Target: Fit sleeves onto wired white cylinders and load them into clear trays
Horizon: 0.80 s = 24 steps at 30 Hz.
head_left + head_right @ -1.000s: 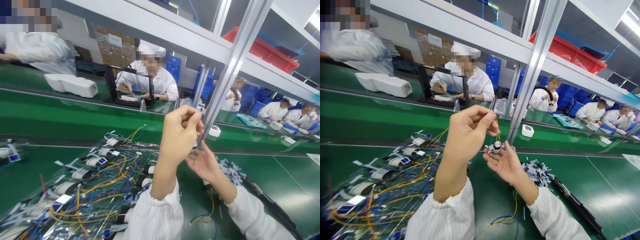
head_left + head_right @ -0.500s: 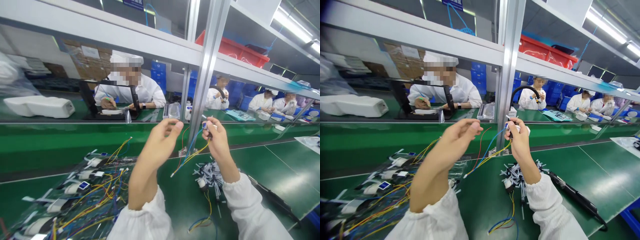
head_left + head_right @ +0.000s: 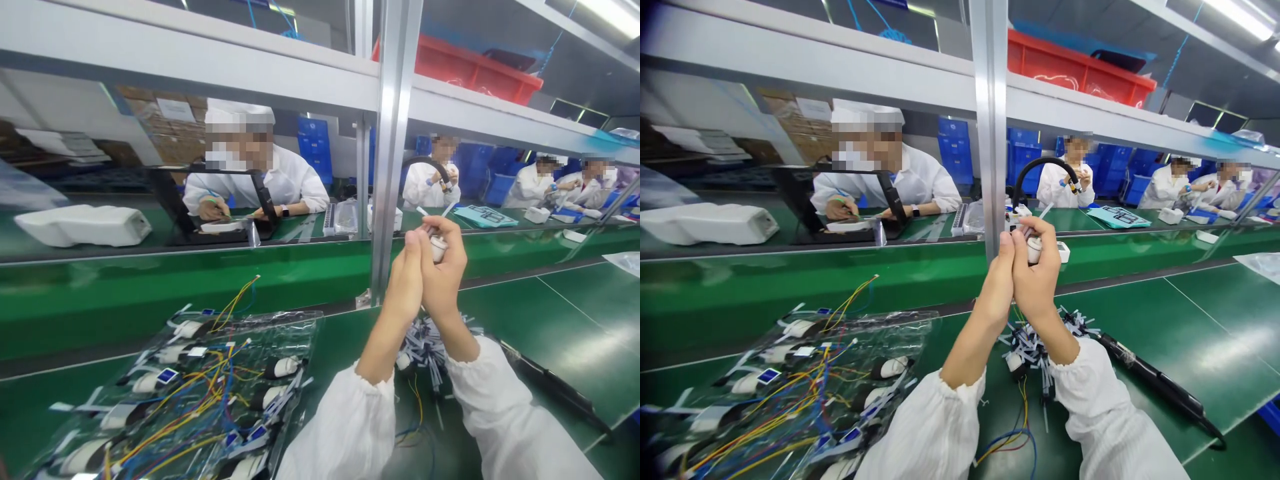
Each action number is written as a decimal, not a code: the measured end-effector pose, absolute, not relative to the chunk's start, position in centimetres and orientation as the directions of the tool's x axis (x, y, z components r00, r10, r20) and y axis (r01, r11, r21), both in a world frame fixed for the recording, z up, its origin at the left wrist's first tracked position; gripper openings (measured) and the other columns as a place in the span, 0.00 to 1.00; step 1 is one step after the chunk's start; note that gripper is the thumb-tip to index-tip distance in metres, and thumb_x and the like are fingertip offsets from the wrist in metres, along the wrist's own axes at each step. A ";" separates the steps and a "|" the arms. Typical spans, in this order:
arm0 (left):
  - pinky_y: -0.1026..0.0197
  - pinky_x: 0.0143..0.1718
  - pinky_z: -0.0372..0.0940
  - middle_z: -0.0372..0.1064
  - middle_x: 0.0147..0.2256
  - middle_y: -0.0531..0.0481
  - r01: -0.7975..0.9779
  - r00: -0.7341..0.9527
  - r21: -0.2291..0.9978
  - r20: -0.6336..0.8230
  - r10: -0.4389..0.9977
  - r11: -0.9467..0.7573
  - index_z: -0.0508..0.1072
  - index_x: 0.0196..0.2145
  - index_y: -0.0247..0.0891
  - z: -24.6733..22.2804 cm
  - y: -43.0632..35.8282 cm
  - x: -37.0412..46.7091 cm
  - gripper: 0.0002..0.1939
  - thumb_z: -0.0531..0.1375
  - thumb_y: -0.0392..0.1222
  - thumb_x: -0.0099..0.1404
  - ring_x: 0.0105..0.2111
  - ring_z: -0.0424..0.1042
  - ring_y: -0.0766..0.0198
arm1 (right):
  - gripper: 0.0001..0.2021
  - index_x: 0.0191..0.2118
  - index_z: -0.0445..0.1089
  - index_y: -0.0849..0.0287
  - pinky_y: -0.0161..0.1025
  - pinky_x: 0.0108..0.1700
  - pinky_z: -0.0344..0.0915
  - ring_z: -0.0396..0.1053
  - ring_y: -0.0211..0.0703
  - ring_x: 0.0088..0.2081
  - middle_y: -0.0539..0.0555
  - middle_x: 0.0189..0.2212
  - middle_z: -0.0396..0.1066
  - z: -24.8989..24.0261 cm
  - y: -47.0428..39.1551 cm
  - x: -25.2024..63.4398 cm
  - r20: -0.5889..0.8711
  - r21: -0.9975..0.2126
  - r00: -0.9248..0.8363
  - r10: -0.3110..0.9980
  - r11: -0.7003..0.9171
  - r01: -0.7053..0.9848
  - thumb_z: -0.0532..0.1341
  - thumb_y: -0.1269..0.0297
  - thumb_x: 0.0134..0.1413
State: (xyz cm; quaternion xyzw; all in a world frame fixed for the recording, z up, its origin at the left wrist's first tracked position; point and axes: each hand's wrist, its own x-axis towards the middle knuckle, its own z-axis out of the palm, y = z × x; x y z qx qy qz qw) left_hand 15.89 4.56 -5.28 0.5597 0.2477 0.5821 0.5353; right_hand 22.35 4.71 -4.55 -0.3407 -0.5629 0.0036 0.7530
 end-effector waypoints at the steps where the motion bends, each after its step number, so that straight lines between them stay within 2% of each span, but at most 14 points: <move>1: 0.58 0.49 0.72 0.77 0.51 0.38 -0.355 0.234 0.892 0.375 0.897 -0.281 0.75 0.52 0.37 -5.2 4.6 15.9 0.31 0.46 0.66 0.77 0.52 0.76 0.54 | 0.06 0.47 0.72 0.55 0.40 0.47 0.71 0.73 0.41 0.41 0.52 0.41 0.74 -4.4 4.7 22.7 0.838 -0.528 0.372 0.399 0.765 0.368 0.63 0.66 0.66; 4: 0.62 0.33 0.70 0.78 0.46 0.40 -0.262 0.365 0.942 0.297 0.882 -0.209 0.75 0.48 0.36 -5.0 4.8 14.8 0.25 0.51 0.61 0.76 0.40 0.78 0.58 | 0.07 0.47 0.71 0.55 0.38 0.41 0.71 0.72 0.39 0.36 0.51 0.38 0.72 -4.2 5.0 23.8 0.800 -0.571 0.397 0.449 0.774 0.275 0.64 0.64 0.66; 7: 0.63 0.31 0.66 0.78 0.41 0.42 0.002 0.370 0.951 0.285 0.884 -0.308 0.75 0.43 0.36 -5.2 5.5 12.5 0.18 0.55 0.55 0.74 0.36 0.76 0.60 | 0.07 0.49 0.68 0.53 0.34 0.30 0.67 0.67 0.34 0.27 0.48 0.34 0.66 -4.2 5.6 24.8 0.776 -0.576 0.406 0.482 0.805 0.145 0.63 0.63 0.67; 9: 0.62 0.32 0.64 0.77 0.36 0.43 0.280 0.339 0.887 0.266 0.902 -0.367 0.73 0.37 0.37 -5.8 6.3 10.8 0.18 0.54 0.53 0.74 0.35 0.75 0.59 | 0.07 0.50 0.67 0.52 0.33 0.26 0.64 0.64 0.32 0.24 0.48 0.34 0.65 -4.3 6.1 25.3 0.777 -0.572 0.395 0.490 0.812 0.118 0.62 0.61 0.68; 12: 0.61 0.30 0.62 0.74 0.30 0.45 0.588 0.345 0.757 0.086 0.935 -0.286 0.69 0.28 0.39 -7.4 7.5 9.0 0.17 0.54 0.49 0.73 0.30 0.73 0.58 | 0.09 0.51 0.67 0.51 0.33 0.26 0.64 0.65 0.32 0.26 0.50 0.38 0.65 -4.5 6.4 25.6 0.782 -0.580 0.368 0.503 0.803 0.135 0.62 0.57 0.69; 15: 0.61 0.26 0.64 0.73 0.24 0.46 0.660 0.417 0.730 -0.159 0.895 -0.177 0.68 0.27 0.39 -9.3 8.4 9.0 0.11 0.59 0.42 0.67 0.23 0.73 0.58 | 0.11 0.52 0.67 0.51 0.34 0.26 0.65 0.66 0.33 0.27 0.51 0.40 0.66 -4.6 6.4 25.3 0.791 -0.572 0.347 0.504 0.810 0.128 0.61 0.55 0.70; 18: 0.59 0.25 0.69 0.74 0.23 0.47 0.671 0.503 0.737 -0.371 0.781 -0.082 0.72 0.37 0.38 -11.3 9.1 10.2 0.04 0.57 0.36 0.67 0.20 0.75 0.56 | 0.10 0.51 0.67 0.51 0.34 0.26 0.66 0.66 0.32 0.26 0.51 0.39 0.66 -4.7 6.4 24.8 0.801 -0.537 0.379 0.463 0.835 0.115 0.61 0.56 0.70; 21: 0.58 0.28 0.74 0.77 0.24 0.47 0.676 0.563 0.736 -0.483 0.671 -0.038 0.71 0.46 0.37 -13.3 10.0 11.3 0.15 0.55 0.29 0.62 0.23 0.79 0.56 | 0.09 0.50 0.67 0.50 0.34 0.25 0.65 0.65 0.32 0.25 0.50 0.38 0.65 -4.8 6.8 24.6 0.799 -0.513 0.429 0.421 0.849 0.122 0.62 0.56 0.69; 24: 0.58 0.30 0.75 0.78 0.26 0.46 0.690 0.583 0.723 -0.532 0.614 -0.029 0.73 0.39 0.35 -14.8 11.1 11.3 0.16 0.56 0.23 0.54 0.25 0.79 0.57 | 0.08 0.49 0.67 0.50 0.33 0.23 0.65 0.64 0.32 0.24 0.49 0.37 0.65 -4.8 7.1 24.7 0.788 -0.501 0.464 0.404 0.859 0.103 0.62 0.59 0.68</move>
